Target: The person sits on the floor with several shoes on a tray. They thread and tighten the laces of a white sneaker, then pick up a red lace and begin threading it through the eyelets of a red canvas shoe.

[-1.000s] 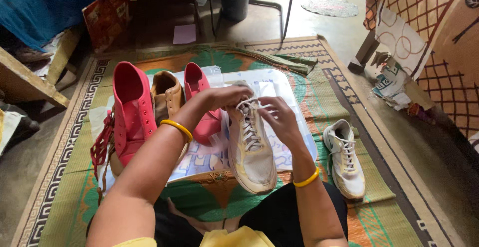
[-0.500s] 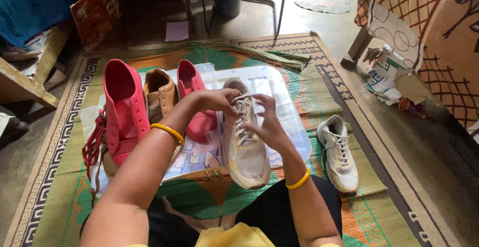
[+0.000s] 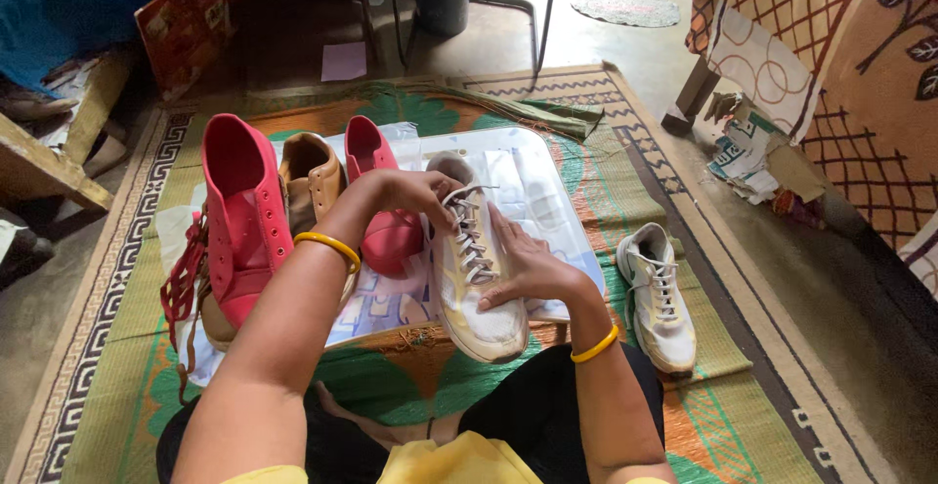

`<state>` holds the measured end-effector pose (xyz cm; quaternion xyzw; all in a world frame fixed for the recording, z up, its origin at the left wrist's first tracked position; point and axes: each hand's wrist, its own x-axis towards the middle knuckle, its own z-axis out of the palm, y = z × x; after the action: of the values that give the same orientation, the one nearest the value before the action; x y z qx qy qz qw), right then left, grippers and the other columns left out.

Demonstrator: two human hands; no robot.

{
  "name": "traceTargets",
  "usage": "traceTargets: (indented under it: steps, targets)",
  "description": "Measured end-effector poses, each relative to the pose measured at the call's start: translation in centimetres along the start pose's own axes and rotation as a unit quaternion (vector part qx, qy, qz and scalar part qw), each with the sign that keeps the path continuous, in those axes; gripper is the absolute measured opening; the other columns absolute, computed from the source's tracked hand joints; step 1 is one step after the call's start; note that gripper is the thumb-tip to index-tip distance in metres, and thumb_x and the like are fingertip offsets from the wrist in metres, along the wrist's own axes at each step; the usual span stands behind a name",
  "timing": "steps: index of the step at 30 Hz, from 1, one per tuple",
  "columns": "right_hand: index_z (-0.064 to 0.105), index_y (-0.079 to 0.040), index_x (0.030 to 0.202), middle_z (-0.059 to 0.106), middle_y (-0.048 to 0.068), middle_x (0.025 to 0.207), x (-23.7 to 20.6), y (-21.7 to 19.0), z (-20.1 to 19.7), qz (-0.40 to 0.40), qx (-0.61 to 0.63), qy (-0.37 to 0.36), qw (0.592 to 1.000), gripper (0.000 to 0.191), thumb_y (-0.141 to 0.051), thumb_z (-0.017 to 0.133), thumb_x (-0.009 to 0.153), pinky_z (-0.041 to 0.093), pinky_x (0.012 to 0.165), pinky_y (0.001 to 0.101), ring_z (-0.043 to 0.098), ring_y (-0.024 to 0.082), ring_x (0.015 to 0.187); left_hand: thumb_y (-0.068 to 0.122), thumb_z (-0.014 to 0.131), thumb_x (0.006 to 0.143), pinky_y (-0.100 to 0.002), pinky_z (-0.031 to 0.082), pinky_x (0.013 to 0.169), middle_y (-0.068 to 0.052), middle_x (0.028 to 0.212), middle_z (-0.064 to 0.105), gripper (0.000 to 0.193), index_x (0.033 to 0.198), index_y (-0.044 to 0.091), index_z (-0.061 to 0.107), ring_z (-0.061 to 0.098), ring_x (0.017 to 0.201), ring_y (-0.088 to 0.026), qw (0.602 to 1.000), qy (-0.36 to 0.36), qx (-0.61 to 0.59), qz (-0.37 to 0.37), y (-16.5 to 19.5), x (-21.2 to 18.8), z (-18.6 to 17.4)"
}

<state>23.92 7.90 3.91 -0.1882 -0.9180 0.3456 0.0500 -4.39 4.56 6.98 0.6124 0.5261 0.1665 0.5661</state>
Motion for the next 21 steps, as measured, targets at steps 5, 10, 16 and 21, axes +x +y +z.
traceTargets:
  steps: [5,10,16,21]
  targets:
    - [-0.003,-0.011,0.164,0.023,0.024,0.165,0.0,0.6,0.3,-0.019,0.026,0.004,0.999,0.154,-0.062,0.090,0.053,0.013,0.119,0.0540,0.016,0.039,0.157,0.011,0.082,0.075,-0.026,0.055,0.081,0.002,0.103,0.076,0.055,0.128,0.012,0.064,0.068,0.093,-0.008,0.998,0.059,0.011,-0.035,-0.2,0.4,0.5]
    - [-0.004,-0.012,0.164,0.026,0.023,0.164,-0.6,0.0,0.6,-0.005,0.030,0.010,0.999,0.155,-0.062,0.090,0.051,0.015,0.119,0.0540,0.019,0.037,0.156,-0.002,0.079,0.070,-0.029,0.055,0.079,0.000,0.099,0.075,0.048,0.117,0.003,0.070,0.066,0.089,-0.010,0.993,0.084,0.084,0.011,-1.2,1.8,1.8]
    - [-0.003,-0.013,0.165,0.026,0.028,0.162,-2.4,-0.2,0.5,-0.030,0.027,0.019,0.999,0.150,-0.062,0.090,0.058,0.017,0.125,0.0508,0.020,0.040,0.156,0.006,0.077,0.078,-0.029,0.055,0.077,0.000,0.092,0.074,0.035,0.112,0.003,0.073,0.064,0.084,-0.010,0.986,0.116,0.117,0.026,0.1,0.4,2.7]
    - [0.009,-0.019,0.164,0.032,0.021,0.157,-2.8,-0.4,-0.5,-0.039,0.082,0.068,0.994,0.120,-0.042,0.087,0.075,0.030,0.115,0.0487,0.034,0.036,0.147,0.026,0.067,0.103,-0.032,0.053,0.074,-0.007,0.090,0.078,0.026,0.107,0.003,0.078,0.064,0.079,-0.013,0.958,0.194,0.211,0.000,3.0,-1.1,1.2]
